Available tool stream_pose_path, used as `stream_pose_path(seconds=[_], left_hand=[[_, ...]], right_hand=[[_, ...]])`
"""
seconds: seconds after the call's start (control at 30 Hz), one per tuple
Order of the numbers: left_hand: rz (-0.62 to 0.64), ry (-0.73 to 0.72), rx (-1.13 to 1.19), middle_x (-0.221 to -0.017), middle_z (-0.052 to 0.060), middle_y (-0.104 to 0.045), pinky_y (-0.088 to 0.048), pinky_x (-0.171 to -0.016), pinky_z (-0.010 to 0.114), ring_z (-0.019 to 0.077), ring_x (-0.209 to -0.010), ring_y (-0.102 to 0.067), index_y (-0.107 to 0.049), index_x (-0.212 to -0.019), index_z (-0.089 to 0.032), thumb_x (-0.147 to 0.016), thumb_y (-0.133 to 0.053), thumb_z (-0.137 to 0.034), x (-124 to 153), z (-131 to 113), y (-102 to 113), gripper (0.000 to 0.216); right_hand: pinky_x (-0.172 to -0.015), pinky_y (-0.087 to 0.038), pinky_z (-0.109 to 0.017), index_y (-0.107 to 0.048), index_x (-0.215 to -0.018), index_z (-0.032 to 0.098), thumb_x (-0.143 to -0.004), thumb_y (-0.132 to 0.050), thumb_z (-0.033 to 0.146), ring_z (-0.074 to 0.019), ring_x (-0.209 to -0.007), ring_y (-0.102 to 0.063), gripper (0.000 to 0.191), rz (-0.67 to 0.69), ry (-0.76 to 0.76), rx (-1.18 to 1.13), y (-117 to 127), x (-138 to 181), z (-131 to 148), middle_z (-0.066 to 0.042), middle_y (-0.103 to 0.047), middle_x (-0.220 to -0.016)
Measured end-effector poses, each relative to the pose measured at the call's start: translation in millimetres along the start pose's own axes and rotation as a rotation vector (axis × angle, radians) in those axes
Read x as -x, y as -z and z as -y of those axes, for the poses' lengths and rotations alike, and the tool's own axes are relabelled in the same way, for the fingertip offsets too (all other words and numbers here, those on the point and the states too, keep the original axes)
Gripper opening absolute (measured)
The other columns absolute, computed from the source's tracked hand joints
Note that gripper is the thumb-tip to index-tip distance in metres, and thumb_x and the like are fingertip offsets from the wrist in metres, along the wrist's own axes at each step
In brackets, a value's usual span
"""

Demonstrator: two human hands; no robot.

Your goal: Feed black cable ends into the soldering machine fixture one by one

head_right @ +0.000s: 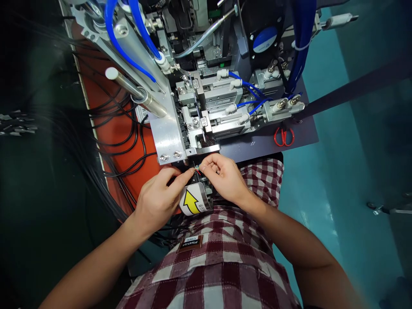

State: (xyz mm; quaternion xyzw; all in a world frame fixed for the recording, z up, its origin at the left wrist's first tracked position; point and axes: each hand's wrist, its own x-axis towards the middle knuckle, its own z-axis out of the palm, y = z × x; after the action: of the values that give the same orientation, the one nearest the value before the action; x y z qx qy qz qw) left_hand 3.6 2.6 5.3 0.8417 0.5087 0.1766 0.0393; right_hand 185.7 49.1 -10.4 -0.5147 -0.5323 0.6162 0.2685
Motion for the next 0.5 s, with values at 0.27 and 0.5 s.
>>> stream_pose_path(seconds=[0.27, 0.5], left_hand=[[-0.006, -0.03, -0.023, -0.075, 0.004, -0.056, -0.043, -0.057, 0.025, 0.0146, -0.065, -0.054, -0.058, -0.114, -0.014, -0.093, -0.044, -0.012, -2.8, -0.3, 2.3, 0.026], [-0.009, -0.037, -0.035, -0.075, 0.004, -0.056, -0.043, -0.057, 0.025, 0.0152, -0.066, -0.054, -0.057, -0.115, -0.012, -0.092, -0.045, -0.011, -1.6, -0.5, 1.1, 0.025]], right_hand=[[-0.067, -0.042, -0.029, -0.055, -0.08, 0.019, -0.088, -0.051, 0.016, -0.0146, -0.068, -0.052, 0.01, -0.067, 0.244, 0.298, -1.0, 4.9, 3.0, -0.002, -0.056, -0.076], [-0.067, -0.042, -0.029, -0.055, -0.079, 0.019, -0.089, -0.052, 0.019, -0.0152, -0.07, -0.052, 0.01, -0.075, 0.265, 0.268, -1.6, 3.9, -2.4, -0.002, -0.057, -0.077]])
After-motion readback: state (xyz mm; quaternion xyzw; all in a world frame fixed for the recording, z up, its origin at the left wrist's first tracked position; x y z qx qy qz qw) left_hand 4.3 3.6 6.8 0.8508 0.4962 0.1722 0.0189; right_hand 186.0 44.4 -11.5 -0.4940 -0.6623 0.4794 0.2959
